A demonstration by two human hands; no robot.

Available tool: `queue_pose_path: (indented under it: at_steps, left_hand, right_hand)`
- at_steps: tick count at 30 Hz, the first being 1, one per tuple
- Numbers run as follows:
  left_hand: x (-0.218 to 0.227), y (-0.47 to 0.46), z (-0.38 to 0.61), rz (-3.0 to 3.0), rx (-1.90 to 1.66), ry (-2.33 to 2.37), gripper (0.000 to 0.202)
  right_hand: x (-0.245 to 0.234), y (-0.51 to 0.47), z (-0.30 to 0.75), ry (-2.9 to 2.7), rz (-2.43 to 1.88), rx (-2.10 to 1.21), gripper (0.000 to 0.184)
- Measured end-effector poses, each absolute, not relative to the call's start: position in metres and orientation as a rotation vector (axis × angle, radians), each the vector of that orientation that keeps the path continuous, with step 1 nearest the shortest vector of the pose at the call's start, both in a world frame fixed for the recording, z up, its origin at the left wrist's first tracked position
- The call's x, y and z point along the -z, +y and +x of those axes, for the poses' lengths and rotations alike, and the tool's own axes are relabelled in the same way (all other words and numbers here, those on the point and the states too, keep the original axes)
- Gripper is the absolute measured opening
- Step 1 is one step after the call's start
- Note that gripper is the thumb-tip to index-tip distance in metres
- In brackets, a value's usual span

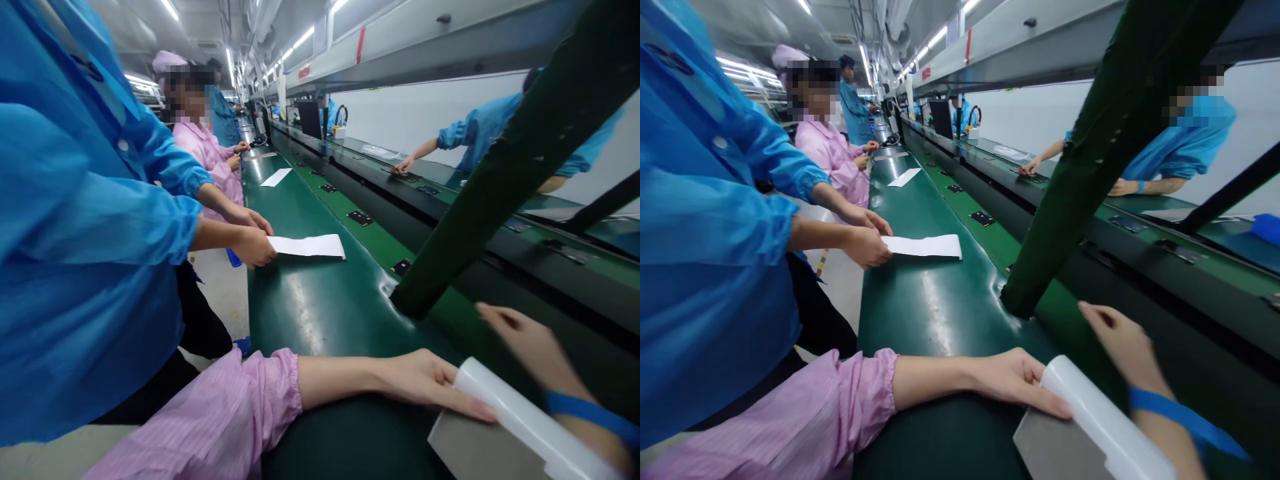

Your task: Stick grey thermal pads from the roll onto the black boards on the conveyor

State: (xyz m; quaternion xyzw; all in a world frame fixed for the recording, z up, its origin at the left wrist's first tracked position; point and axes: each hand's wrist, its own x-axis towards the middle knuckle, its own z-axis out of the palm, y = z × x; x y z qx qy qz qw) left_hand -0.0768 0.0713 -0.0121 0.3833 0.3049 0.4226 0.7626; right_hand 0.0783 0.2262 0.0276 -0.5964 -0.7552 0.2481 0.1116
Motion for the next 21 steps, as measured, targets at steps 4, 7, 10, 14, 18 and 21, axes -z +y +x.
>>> queue_pose_path:
  at_steps: [4,7,10,14,18,21]
  left_hand:
    - [0.009,0.072,-0.076,0.576,-0.805,0.548,0.054]
    - [0.005,0.072,-0.077,0.542,-0.802,0.505,0.05]
    - [0.003,0.071,-0.079,0.559,-0.817,0.497,0.048]
    - [0.004,0.073,-0.079,0.562,-0.83,0.547,0.048]
    - [0.005,0.074,-0.081,0.564,-0.839,0.544,0.049]
    - [0.002,0.073,-0.082,0.548,-0.867,0.522,0.047]
  right_hand:
    - [-0.008,0.232,0.027,-2.32,-1.834,-0.563,0.061]
    - [0.004,0.239,0.022,-2.406,-1.833,-0.424,0.061]
    - [0.009,0.241,0.028,-2.401,-1.77,-0.41,0.051]
    - [0.013,0.244,0.031,-2.179,-1.651,-0.656,0.043]
    - [0.002,0.247,0.036,-1.943,-1.515,-1.011,0.035]
    - [-0.026,0.245,0.052,-1.958,-1.542,-0.977,0.033]
